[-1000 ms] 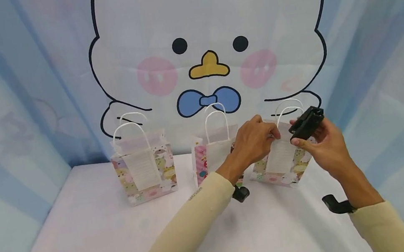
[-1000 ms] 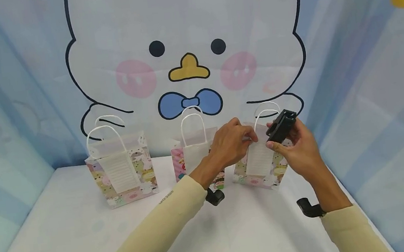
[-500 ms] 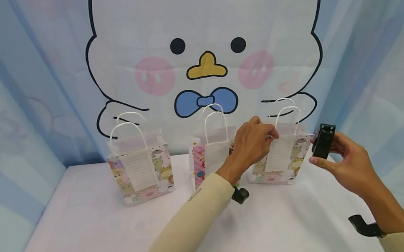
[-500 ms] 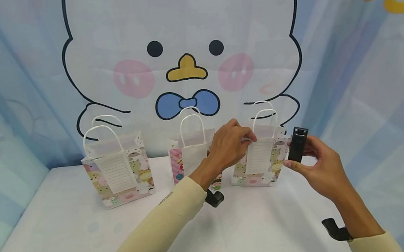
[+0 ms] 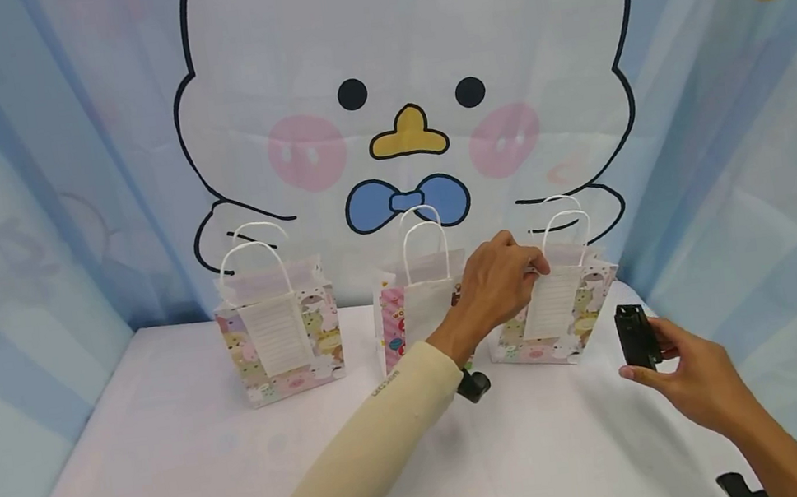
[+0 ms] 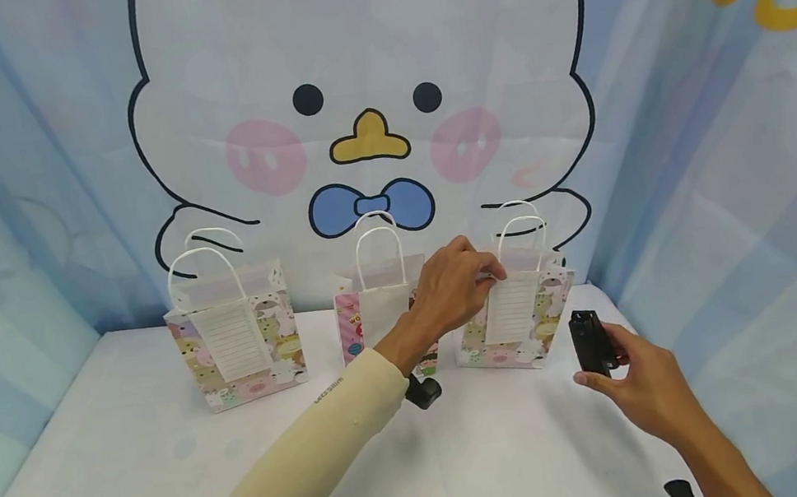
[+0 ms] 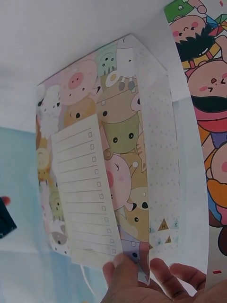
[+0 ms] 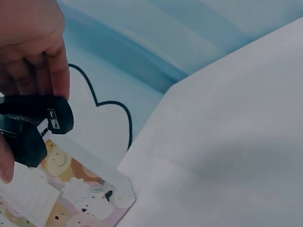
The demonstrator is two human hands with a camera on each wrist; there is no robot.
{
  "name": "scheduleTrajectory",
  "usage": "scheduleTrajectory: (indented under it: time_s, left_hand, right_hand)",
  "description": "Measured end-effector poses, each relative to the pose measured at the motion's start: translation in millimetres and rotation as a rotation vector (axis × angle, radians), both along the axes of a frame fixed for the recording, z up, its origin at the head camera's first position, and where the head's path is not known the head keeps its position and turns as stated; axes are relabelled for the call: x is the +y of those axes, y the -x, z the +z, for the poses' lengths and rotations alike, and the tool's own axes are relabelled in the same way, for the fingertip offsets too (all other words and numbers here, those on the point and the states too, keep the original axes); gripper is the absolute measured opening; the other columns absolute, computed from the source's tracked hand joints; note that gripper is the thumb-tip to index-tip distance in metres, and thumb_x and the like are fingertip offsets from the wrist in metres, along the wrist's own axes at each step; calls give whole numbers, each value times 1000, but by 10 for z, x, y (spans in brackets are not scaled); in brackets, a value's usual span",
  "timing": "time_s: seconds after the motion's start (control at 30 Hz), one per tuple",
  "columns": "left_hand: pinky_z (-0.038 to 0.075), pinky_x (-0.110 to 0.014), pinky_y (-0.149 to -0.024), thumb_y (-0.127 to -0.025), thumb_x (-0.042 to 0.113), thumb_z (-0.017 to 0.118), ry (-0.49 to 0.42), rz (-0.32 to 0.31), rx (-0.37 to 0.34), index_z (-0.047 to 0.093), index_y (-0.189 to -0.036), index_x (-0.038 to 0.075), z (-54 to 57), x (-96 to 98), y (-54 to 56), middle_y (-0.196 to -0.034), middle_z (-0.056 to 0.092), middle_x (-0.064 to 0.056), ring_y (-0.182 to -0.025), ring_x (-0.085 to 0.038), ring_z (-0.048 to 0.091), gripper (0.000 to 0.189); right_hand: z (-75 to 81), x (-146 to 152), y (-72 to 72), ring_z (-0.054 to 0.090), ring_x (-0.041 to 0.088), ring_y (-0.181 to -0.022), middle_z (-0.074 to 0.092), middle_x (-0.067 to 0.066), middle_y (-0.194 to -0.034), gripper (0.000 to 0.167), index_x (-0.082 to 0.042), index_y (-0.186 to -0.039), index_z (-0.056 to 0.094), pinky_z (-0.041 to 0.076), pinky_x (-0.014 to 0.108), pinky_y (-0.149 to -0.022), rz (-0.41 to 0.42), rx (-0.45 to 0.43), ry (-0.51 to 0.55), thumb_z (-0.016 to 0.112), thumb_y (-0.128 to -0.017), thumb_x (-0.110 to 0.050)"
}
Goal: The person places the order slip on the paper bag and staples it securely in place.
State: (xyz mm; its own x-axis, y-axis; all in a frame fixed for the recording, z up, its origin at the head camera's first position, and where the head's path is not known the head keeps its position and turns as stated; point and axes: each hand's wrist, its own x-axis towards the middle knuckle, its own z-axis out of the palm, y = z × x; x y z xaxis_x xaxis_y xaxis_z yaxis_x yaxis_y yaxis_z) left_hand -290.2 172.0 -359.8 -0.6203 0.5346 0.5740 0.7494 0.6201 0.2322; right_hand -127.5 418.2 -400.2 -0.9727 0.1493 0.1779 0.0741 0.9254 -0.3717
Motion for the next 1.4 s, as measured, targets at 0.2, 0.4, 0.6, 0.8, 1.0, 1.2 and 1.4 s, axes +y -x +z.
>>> scheduleTrajectory:
  time_s: [0.2,0.4,0.6,0.8,1.0,1.2,1.4]
  left_hand:
    - [45,-14,-71,-99,22,75,9,-2,15,84,-109,30,1,-3,13,-94,70,10,-88,-5,53,16]
    - [46,-14,-72,-99,21,74,9,-10,36,84,-109,30,5,-6,18,-93,70,10,-90,-5,53,16]
    - [47,-14,-73,-99,21,73,7,-32,52,84,-108,29,7,-4,13,-91,72,11,-91,-6,53,16]
    - [48,-16,-75,-100,23,72,15,-35,77,84,-106,30,11,-1,9,-89,74,12,-93,-6,54,15]
    - [49,-19,-82,-100,26,72,0,-35,101,84,-104,28,22,11,-3,-91,77,13,-97,-7,57,13]
    - [49,-21,-88,-101,31,68,-19,-14,145,82,-101,27,40,15,-14,-96,78,13,-103,-9,58,15]
    - [47,-19,-89,-99,34,67,-92,-32,186,78,-98,25,69,-1,-52,-92,72,11,-100,-9,55,14]
  right_hand:
    - [-174,50,-7,65,42,-100,66,36,-129,95,9,-151,46,58,50,-75,-2,-132,-19,91,-82,-39]
    - [-351,73,-25,64,49,-112,61,40,-136,92,9,-147,51,56,64,-89,26,-218,-71,93,-80,-38]
    - [-461,87,-54,66,45,-108,66,35,-128,89,5,-143,58,54,60,-84,46,-241,-126,95,-75,-40]
    - [-539,103,-94,65,49,-111,67,34,-127,87,4,-139,61,53,62,-87,57,-269,-153,94,-74,-44]
    - [-620,98,-99,65,49,-112,69,32,-126,83,2,-134,66,53,63,-88,34,-308,-153,94,-73,-46]
    - [-649,91,-95,65,49,-112,68,34,-127,86,3,-135,65,53,64,-90,8,-329,-151,96,-71,-45]
    - [-661,78,-103,63,49,-112,64,35,-131,92,0,-140,62,53,66,-91,-11,-335,-155,95,-70,-50]
